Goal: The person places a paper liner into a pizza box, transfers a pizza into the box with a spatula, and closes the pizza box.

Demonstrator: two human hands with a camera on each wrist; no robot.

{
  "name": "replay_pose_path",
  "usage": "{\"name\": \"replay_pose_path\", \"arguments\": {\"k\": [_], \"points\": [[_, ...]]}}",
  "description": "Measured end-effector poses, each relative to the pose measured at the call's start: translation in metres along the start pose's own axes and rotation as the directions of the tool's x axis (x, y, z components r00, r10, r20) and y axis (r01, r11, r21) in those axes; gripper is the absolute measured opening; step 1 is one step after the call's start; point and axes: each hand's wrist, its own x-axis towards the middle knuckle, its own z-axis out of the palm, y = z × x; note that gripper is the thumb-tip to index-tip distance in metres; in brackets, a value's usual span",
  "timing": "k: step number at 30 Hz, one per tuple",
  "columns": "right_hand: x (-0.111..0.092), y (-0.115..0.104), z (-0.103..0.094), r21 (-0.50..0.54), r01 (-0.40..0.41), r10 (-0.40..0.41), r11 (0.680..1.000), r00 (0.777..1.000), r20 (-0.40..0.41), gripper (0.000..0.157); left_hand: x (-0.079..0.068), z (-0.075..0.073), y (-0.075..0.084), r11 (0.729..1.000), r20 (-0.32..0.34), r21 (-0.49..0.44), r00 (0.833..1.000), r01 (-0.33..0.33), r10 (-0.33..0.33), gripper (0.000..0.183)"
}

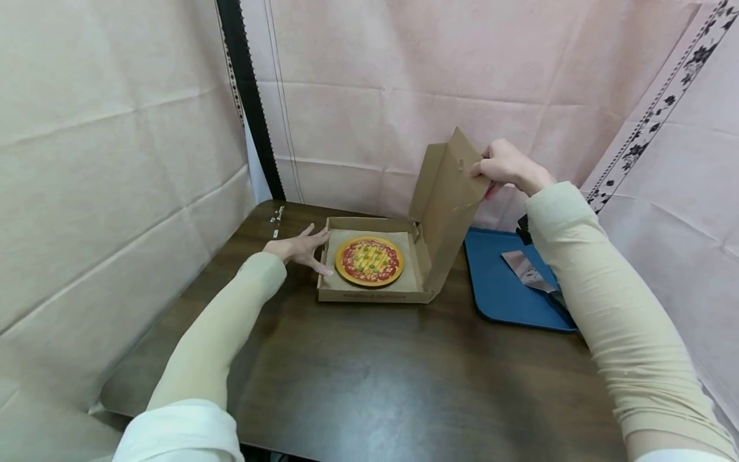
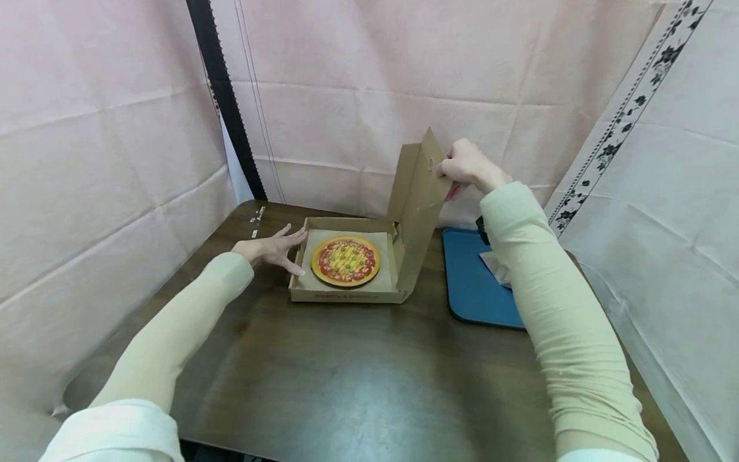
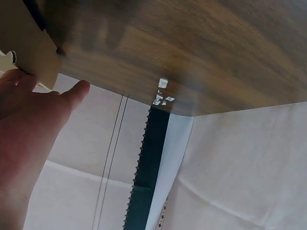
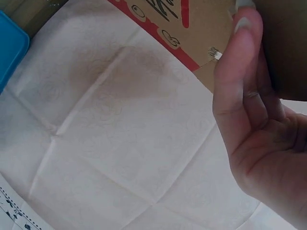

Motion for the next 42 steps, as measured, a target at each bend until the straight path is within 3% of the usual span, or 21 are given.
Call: {"name": "replay_pose_path", "arguments": {"k": [12,26,36,42], "points": [[0.013,-0.001,-0.004,-0.032,0.016,-0.015,0.999,1.000,0.023,0.030,-0.014,0.011,0.021,0.968,-0.049,0.238,0.997,0.076,-0.067,0.114],[0.028,0.000,-0.002,-0.205,0.069,-0.091,0.976,0.991,-0.101,0.033,-0.027,0.031,0.051,0.900,-0.160,0.415,0.984,0.134,-0.073,0.116],[0.027,-0.004,0.000,-0.345,0.033,-0.086,0.938,0.987,-0.138,0.055,-0.034,0.045,0.079,0.838,-0.199,0.506,0.973,0.202,-0.115,0.120],[0.026,-0.002,0.002,-0.381,0.032,-0.097,0.924,0.984,-0.152,0.054,-0.038,0.056,0.097,0.769,-0.215,0.596,0.969,0.231,-0.124,0.119]]}}
